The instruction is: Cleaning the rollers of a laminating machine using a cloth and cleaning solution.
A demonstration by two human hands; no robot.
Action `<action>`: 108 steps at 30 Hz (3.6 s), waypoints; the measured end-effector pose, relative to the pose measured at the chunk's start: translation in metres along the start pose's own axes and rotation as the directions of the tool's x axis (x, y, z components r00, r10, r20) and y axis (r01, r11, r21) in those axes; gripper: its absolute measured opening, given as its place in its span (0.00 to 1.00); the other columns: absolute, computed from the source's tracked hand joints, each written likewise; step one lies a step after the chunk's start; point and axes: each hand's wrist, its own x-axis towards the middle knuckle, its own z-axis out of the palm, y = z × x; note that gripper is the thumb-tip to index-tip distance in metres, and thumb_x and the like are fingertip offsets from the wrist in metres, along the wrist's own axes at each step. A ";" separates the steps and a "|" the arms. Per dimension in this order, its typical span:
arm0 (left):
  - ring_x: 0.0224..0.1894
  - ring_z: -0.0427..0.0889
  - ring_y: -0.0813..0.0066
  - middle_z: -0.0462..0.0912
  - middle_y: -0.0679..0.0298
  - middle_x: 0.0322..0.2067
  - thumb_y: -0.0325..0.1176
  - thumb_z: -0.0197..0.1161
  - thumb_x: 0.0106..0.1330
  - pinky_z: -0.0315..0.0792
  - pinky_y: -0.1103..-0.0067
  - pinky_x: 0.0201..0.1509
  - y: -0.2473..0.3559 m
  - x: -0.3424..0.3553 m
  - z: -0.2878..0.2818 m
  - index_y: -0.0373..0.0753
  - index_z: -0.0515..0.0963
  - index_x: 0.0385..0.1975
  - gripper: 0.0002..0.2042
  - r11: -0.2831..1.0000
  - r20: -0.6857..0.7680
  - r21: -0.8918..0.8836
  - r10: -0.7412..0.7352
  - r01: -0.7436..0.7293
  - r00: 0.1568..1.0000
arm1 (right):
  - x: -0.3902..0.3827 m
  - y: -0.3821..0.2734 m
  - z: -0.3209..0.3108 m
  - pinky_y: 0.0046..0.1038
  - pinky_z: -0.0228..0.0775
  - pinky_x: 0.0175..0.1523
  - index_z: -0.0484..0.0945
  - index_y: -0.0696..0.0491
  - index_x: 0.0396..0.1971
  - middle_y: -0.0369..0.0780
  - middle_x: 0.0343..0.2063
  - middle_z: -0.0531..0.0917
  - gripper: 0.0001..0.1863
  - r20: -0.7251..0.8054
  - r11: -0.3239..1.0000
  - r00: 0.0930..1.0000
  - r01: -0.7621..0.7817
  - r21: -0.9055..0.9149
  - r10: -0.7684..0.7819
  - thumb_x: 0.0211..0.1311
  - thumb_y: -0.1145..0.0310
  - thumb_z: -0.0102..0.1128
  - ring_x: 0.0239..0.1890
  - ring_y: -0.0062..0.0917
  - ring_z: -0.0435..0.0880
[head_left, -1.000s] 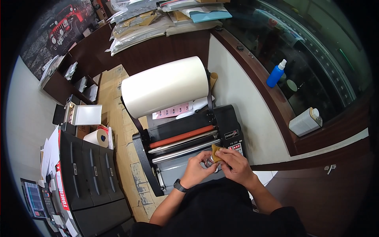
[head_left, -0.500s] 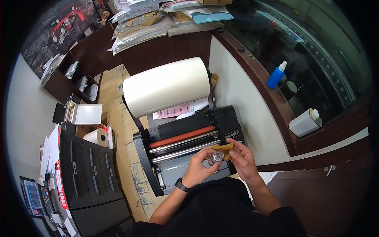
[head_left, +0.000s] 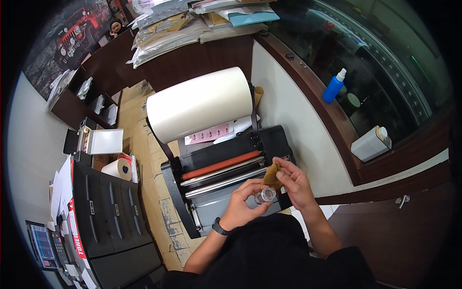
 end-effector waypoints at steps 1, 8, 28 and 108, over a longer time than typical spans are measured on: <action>0.48 0.84 0.71 0.82 0.58 0.50 0.24 0.75 0.53 0.77 0.78 0.50 0.001 -0.002 0.001 0.34 0.82 0.47 0.20 1.000 -0.038 0.007 -0.023 0.023 0.999 | 0.002 0.008 -0.003 0.22 0.74 0.50 0.74 0.60 0.61 0.38 0.47 0.85 0.19 -0.004 0.996 0.997 0.073 -0.054 -0.073 0.73 0.71 0.57 0.48 0.18 0.83; 0.55 0.80 0.72 0.76 0.58 0.55 0.20 0.74 0.53 0.75 0.77 0.58 0.011 -0.010 -0.006 0.32 0.80 0.51 0.22 0.999 -0.079 -0.035 -0.019 0.016 0.997 | -0.002 0.102 -0.047 0.36 0.76 0.51 0.79 0.58 0.50 0.47 0.45 0.83 0.18 0.172 0.438 0.965 0.070 -0.896 0.199 0.63 0.67 0.66 0.48 0.38 0.84; 0.53 0.82 0.72 0.77 0.56 0.55 0.22 0.75 0.54 0.78 0.78 0.56 0.022 -0.004 -0.001 0.32 0.80 0.51 0.22 0.996 -0.136 -0.069 0.038 -0.047 0.990 | -0.022 -0.100 0.015 0.22 0.76 0.46 0.84 0.56 0.48 0.40 0.45 0.82 0.19 0.495 0.627 0.834 0.524 -0.576 -0.242 0.55 0.81 0.70 0.44 0.21 0.82; 0.47 0.77 0.53 0.80 0.54 0.39 0.26 0.67 0.60 0.69 0.65 0.56 -0.122 -0.134 -0.092 0.35 0.78 0.40 0.10 0.750 -0.745 0.456 0.025 0.480 0.667 | 0.026 0.125 -0.038 0.36 0.74 0.41 0.84 0.61 0.40 0.44 0.32 0.81 0.11 -0.068 0.311 0.962 0.018 -0.950 -0.263 0.63 0.71 0.64 0.34 0.38 0.82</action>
